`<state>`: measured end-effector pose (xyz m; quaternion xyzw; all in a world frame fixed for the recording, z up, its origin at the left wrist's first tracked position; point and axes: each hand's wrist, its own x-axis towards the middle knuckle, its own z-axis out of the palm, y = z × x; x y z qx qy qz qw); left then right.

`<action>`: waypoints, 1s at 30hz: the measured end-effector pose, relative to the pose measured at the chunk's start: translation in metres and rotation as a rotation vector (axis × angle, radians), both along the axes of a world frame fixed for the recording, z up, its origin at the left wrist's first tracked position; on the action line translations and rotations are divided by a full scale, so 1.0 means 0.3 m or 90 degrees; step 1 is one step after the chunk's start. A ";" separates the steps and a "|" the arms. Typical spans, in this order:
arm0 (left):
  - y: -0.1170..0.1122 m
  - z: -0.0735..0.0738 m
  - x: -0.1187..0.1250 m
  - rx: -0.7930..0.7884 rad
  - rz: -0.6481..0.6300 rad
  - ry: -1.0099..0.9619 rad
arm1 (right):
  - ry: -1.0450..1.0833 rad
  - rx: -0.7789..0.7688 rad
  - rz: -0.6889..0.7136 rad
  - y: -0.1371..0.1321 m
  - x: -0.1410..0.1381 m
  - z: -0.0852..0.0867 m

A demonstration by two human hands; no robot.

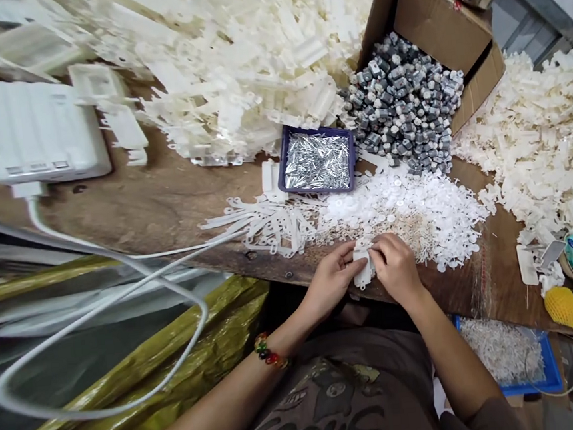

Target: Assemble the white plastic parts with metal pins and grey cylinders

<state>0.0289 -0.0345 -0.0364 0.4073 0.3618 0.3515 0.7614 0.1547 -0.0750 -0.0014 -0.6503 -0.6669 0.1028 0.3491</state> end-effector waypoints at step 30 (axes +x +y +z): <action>-0.001 -0.010 0.001 0.005 0.009 -0.013 | -0.101 0.063 0.030 -0.020 0.001 -0.015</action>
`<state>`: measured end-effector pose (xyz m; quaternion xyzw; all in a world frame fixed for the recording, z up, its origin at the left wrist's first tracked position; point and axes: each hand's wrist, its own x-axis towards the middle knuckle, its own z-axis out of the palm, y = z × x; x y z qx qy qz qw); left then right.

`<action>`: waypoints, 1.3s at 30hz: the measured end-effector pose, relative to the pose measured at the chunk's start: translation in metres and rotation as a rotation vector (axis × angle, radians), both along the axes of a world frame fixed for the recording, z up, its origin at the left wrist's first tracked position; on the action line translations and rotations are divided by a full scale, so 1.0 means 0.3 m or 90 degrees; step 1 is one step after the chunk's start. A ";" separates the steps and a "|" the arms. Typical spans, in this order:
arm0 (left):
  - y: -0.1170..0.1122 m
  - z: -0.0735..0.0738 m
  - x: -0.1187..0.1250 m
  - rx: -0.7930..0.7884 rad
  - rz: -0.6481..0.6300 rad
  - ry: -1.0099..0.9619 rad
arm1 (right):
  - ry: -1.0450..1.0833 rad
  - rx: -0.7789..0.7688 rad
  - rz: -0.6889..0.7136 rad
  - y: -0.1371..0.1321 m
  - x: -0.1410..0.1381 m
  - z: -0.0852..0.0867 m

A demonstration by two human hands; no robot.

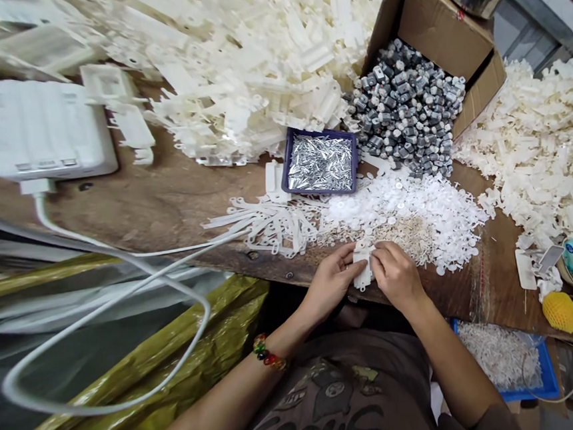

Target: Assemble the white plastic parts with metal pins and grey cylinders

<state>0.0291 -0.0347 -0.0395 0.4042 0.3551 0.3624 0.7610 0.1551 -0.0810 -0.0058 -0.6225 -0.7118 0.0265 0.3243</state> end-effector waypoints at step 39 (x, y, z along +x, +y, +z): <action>-0.001 0.011 -0.002 0.003 0.002 0.000 | 0.016 -0.040 0.020 -0.005 -0.001 -0.011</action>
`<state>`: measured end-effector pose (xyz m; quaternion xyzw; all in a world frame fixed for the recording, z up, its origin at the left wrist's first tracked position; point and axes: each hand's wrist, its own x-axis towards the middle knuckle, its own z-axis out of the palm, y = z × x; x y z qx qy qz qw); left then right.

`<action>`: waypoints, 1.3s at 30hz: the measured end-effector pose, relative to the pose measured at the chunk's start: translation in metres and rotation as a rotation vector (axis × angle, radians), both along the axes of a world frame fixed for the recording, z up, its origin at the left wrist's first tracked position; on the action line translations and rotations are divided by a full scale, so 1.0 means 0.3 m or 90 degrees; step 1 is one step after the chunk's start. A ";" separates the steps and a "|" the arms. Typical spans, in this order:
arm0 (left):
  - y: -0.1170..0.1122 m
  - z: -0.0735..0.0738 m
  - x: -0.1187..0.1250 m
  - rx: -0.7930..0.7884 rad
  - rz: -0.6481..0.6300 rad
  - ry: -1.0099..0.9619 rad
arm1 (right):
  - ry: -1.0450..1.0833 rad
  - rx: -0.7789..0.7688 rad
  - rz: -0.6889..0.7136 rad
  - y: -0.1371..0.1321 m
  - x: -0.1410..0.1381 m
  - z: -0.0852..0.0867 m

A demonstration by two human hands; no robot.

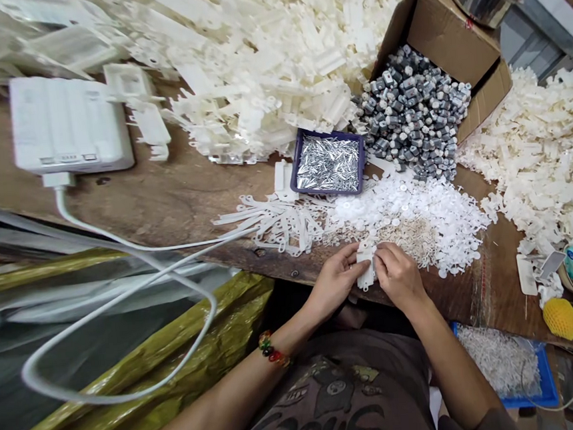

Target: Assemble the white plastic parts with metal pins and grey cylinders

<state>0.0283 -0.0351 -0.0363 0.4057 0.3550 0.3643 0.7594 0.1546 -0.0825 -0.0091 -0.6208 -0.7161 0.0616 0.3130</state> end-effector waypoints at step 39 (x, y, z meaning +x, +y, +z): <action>-0.019 0.019 0.011 -0.124 -0.160 -0.023 | 0.021 -0.080 -0.332 -0.132 0.182 0.046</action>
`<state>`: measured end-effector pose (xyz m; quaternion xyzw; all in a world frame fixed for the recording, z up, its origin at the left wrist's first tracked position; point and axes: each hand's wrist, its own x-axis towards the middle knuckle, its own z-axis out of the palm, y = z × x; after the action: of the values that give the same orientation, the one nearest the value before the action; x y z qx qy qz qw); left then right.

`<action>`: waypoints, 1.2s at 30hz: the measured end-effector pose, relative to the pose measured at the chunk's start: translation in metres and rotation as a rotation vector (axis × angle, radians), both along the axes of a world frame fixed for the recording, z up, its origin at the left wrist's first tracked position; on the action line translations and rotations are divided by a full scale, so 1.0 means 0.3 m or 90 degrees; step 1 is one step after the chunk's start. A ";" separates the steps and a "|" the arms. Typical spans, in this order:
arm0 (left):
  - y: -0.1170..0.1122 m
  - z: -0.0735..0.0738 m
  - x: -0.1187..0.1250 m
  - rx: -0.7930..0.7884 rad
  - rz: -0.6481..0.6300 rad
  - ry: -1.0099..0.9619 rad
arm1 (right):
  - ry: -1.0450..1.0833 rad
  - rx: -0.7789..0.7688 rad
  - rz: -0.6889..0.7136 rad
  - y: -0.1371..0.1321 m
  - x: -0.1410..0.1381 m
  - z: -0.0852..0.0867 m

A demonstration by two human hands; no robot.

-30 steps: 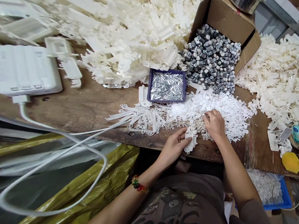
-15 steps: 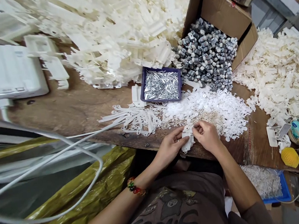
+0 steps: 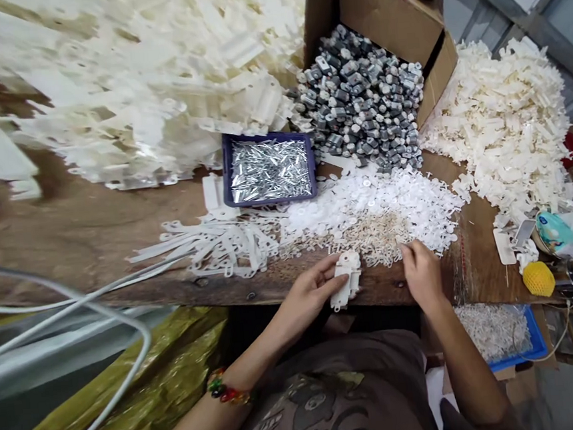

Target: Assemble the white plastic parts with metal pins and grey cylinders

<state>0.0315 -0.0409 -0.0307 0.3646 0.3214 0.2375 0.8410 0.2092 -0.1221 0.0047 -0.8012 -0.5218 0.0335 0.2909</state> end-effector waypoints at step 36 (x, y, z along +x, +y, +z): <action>-0.140 -0.039 0.208 0.165 -0.077 0.018 | -0.089 0.176 0.027 -0.092 -0.052 -0.120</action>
<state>0.0940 -0.0831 -0.0424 0.4921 0.2771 0.2205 0.7952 0.1935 -0.1498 -0.0314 -0.7425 -0.5573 -0.0885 0.3609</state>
